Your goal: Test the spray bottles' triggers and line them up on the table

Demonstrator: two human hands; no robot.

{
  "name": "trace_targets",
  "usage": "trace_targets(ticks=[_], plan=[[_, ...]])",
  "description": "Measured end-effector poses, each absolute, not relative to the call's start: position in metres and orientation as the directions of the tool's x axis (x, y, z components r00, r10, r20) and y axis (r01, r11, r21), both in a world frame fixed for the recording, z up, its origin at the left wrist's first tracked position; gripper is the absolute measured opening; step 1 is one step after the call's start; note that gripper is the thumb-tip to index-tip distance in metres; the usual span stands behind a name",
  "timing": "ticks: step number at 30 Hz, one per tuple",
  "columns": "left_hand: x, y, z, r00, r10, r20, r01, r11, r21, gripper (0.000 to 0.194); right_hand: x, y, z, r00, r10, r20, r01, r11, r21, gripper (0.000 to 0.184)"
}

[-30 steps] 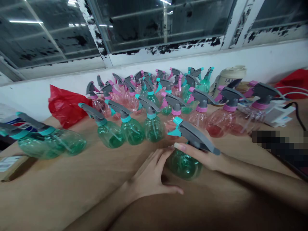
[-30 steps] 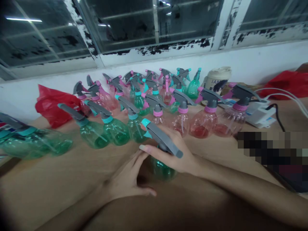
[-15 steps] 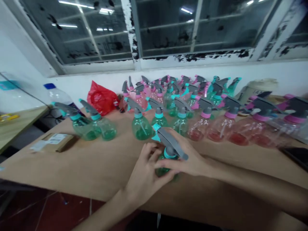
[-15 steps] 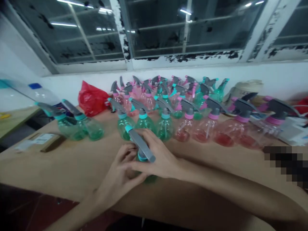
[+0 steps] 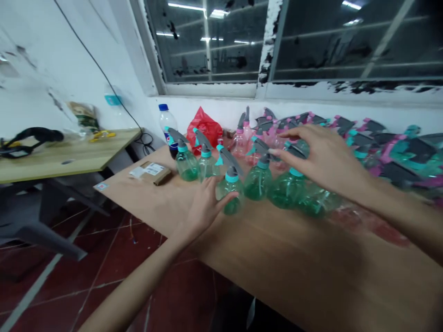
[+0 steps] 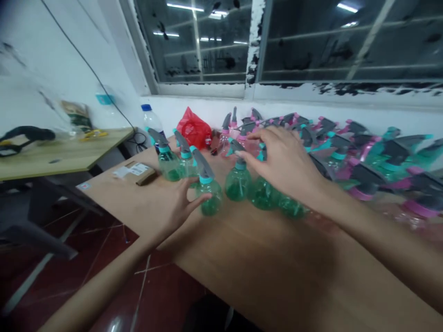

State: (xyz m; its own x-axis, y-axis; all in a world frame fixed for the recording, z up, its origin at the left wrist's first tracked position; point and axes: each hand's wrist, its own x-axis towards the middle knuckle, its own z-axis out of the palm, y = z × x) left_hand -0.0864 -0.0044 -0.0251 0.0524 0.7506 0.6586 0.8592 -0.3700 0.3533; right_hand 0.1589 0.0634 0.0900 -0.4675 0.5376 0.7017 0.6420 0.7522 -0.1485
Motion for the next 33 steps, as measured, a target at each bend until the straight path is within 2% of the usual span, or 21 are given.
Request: trace_targets(ticks=[2, 7, 12, 16, 19, 23, 26, 30, 33], plan=[[-0.089, 0.004, -0.022, 0.059, 0.746, 0.663, 0.886, -0.346, 0.31, 0.047, 0.148, 0.081, 0.088, -0.511, 0.525, 0.681, 0.676, 0.734, -0.059, 0.038], [-0.089, 0.019, -0.011, 0.077, 0.751, 0.656, 0.932, -0.288, 0.219, 0.045, 0.123, 0.107, 0.08, -0.518, 0.548, 0.657, 0.748, 0.662, 0.038, 0.028], [-0.088, 0.028, 0.0, 0.068, 0.776, 0.627, 0.963, -0.216, 0.163, 0.042, 0.111, 0.107, 0.087, -0.587, 0.644, 0.49, 0.801, 0.548, 0.239, 0.029], [-0.087, 0.035, 0.005, 0.045, 0.788, 0.615, 0.977, -0.162, 0.136, 0.042, 0.108, 0.106, 0.091, -0.64, 0.647, 0.415, 0.768, 0.563, 0.305, 0.032], [-0.085, 0.039, 0.008, 0.05, 0.793, 0.607, 0.984, -0.144, 0.107, 0.039, 0.107, 0.105, 0.092, -0.652, 0.645, 0.399, 0.756, 0.592, 0.278, 0.03], [-0.081, 0.042, 0.01, 0.056, 0.794, 0.606, 0.989, -0.127, 0.075, 0.033, 0.108, 0.091, 0.094, -0.611, 0.695, 0.378, 0.782, 0.604, 0.155, 0.026], [-0.078, 0.042, 0.008, 0.037, 0.777, 0.629, 0.991, -0.108, 0.076, 0.035, 0.112, 0.072, 0.094, -0.614, 0.702, 0.361, 0.771, 0.63, 0.088, 0.024], [-0.073, 0.03, 0.003, -0.021, 0.752, 0.659, 0.992, -0.068, 0.109, 0.045, 0.123, 0.045, 0.093, -0.639, 0.66, 0.395, 0.736, 0.675, 0.062, 0.024], [-0.065, 0.009, 0.003, -0.023, 0.733, 0.68, 0.968, -0.155, 0.199, 0.044, 0.141, 0.03, 0.093, -0.627, 0.685, 0.37, 0.736, 0.677, -0.005, 0.021]])
